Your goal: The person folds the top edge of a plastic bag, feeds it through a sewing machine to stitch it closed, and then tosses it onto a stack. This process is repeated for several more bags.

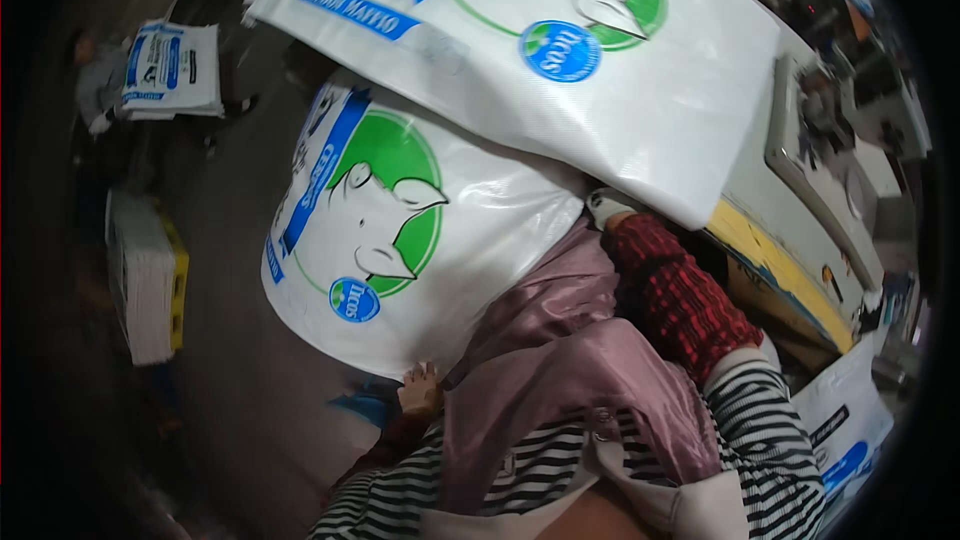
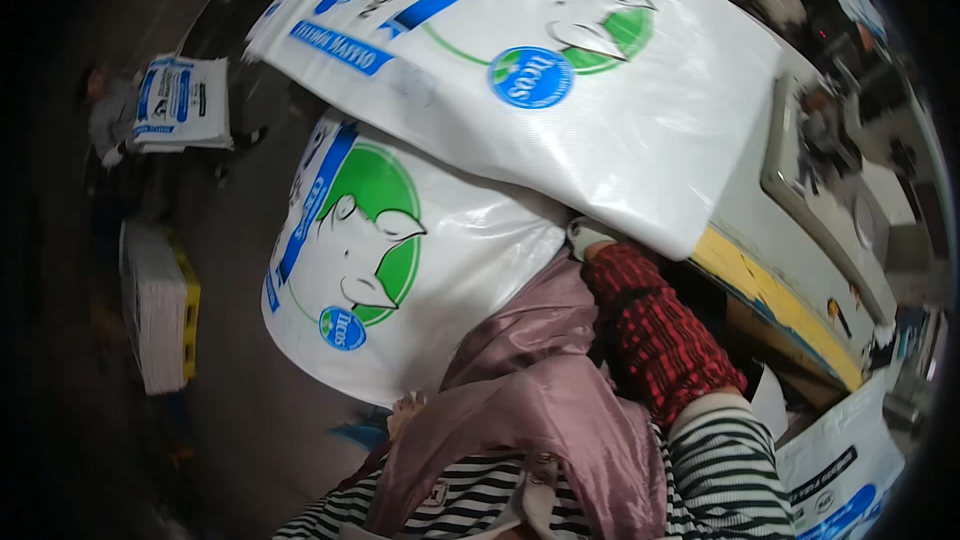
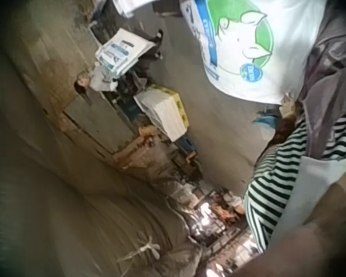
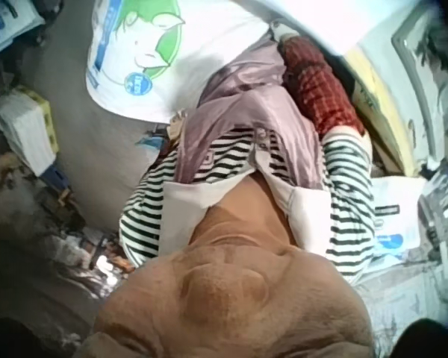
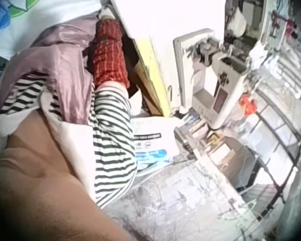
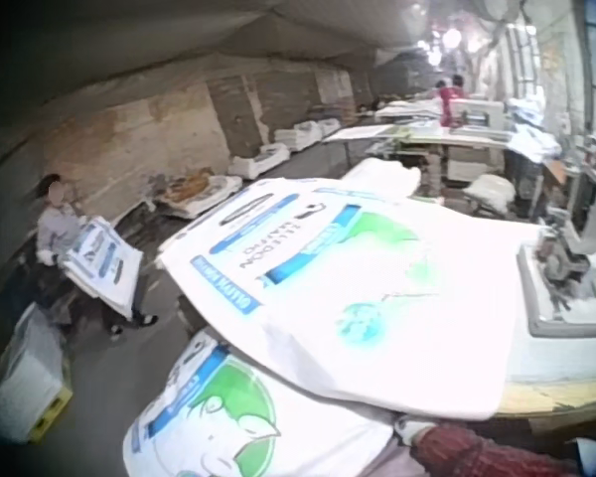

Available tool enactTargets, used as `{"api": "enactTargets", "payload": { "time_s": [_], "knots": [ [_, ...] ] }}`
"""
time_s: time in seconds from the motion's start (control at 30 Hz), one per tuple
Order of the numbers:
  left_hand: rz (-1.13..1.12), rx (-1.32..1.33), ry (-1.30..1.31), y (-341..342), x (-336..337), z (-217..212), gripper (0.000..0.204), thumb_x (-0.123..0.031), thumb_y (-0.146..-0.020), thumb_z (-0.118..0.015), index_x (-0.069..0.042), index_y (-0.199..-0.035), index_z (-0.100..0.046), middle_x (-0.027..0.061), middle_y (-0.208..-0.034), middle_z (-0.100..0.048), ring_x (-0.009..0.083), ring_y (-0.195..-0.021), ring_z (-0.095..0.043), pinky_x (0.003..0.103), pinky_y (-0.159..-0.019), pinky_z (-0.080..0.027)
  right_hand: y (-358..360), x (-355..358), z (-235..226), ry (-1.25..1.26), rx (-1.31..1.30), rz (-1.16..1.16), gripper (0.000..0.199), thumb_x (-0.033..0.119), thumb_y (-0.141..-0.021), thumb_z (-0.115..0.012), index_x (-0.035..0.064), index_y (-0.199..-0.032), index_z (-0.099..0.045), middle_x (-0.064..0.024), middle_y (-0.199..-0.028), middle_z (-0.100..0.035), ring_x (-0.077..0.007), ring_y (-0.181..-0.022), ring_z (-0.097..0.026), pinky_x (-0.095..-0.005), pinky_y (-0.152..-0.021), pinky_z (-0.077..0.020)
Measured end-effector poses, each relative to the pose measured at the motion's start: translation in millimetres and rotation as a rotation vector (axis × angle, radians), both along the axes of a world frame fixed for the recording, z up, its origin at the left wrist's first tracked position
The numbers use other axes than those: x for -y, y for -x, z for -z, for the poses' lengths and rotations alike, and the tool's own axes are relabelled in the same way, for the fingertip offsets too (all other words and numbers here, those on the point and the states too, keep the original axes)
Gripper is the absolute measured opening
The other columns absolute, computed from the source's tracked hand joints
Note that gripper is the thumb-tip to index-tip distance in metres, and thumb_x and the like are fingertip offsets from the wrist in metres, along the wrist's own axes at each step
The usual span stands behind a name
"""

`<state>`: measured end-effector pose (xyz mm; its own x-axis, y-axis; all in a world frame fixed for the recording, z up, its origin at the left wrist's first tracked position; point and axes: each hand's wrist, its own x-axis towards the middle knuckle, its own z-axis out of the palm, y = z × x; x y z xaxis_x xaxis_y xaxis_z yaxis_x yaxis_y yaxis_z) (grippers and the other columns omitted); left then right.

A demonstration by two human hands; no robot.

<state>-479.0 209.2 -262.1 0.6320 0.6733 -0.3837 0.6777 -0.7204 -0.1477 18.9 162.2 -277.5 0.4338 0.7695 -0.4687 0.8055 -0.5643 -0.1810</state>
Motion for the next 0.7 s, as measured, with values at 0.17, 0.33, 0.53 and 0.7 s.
{"api": "enactTargets", "payload": {
  "time_s": [0.17,0.33,0.53,0.7],
  "knots": [
    [0.186,-0.552,0.789,-99.4,-81.8,-25.7,0.036,-0.036,-0.079,-0.048,-0.007,-0.098,-0.059,0.0169,-0.092,-0.061,0.0302,-0.088,-0.058,0.041,-0.081,-0.043,5.0,21.5,31.7,-0.12,-0.109,0.087,0.023,0.029,-0.076,-0.048,0.0116,-0.081,-0.061,-0.0127,-0.086,-0.062,-0.0311,-0.077,-0.059,-0.0434,-0.07,-0.0451],
    [0.105,0.658,0.565,-330.4,-74.2,-125.9,0.028,-0.025,-0.079,-0.056,-0.003,-0.095,-0.058,0.0162,-0.086,-0.062,0.0298,-0.076,-0.06,0.037,-0.067,-0.048,10.2,114.3,8.9,-0.118,-0.167,0.406,0.028,0.026,-0.081,-0.039,0.0169,-0.091,-0.063,-0.004,-0.097,-0.062,-0.0204,-0.089,-0.058,-0.0333,-0.077,-0.0454],
    [0.69,0.986,0.018,-520.9,61.9,-149.4,0.026,-0.02,-0.072,-0.062,-0.001,-0.088,-0.055,0.012,-0.076,-0.058,0.0281,-0.065,-0.056,0.038,-0.066,-0.047,23.4,145.5,-81.4,-0.01,-0.174,0.217,0.026,0.026,-0.077,-0.05,0.012,-0.098,-0.054,-0.0131,-0.093,-0.061,-0.0323,-0.082,-0.06,-0.0425,-0.064,-0.0474],
    [0.532,1.03,0.184,-562.3,63.6,-113.2,0.021,-0.02,-0.071,-0.064,-0.002,-0.076,-0.055,0.0107,-0.067,-0.056,0.0273,-0.062,-0.055,0.037,-0.06,-0.045,24.3,181.6,-39.6,-0.4,-0.394,0.236,0.023,0.024,-0.074,-0.057,0.0088,-0.092,-0.058,-0.0132,-0.082,-0.059,-0.0273,-0.072,-0.058,-0.0349,-0.063,-0.0465]
  ]
}}
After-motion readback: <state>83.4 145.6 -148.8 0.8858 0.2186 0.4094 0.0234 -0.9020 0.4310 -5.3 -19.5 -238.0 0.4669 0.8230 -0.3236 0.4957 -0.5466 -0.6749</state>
